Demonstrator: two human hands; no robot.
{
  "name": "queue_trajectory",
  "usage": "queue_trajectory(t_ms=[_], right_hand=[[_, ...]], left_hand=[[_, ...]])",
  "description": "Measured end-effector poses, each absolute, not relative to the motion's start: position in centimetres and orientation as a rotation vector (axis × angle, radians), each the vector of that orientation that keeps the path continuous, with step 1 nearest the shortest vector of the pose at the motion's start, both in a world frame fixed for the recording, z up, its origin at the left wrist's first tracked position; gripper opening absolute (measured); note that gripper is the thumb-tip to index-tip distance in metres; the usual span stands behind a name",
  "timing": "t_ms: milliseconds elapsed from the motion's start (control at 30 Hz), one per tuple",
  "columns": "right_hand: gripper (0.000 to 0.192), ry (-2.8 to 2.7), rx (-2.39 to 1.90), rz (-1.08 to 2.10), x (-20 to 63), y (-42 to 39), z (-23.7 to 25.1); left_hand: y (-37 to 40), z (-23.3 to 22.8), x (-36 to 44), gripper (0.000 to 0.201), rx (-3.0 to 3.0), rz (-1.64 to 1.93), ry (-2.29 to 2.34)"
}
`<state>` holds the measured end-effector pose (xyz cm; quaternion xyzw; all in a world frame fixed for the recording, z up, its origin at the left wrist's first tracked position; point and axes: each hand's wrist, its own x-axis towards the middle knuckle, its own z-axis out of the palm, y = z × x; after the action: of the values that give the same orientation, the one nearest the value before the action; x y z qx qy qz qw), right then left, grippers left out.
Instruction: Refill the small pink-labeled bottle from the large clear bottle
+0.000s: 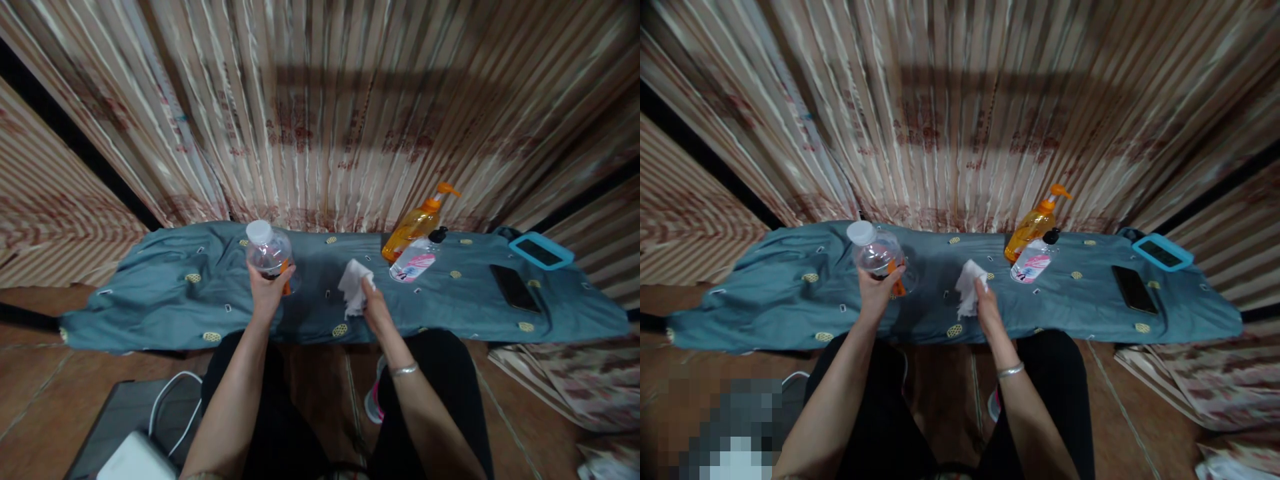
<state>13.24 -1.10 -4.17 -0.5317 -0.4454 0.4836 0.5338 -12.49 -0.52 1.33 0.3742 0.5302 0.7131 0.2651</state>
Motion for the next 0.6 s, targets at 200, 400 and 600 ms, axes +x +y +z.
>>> queue_trajectory(t_ms=[200,400,600], right_hand=[[0.048,-1.403,-1.682,0.629,18.2,5.2,-3.0],[0.047,-1.836,-1.651,0.419,9.4,8.3,-4.4],[0.045,-2.401,-1.134,0.413,3.6,0.5,-5.8]], left_hand=[[0.7,0.2,-13.6,0.103,1.051,1.815,1.627],[0.8,0.0,-13.5,0.093,1.065,1.852,1.608],[0.9,-0.2,-14.0,0.096,1.031,1.843,1.666]])
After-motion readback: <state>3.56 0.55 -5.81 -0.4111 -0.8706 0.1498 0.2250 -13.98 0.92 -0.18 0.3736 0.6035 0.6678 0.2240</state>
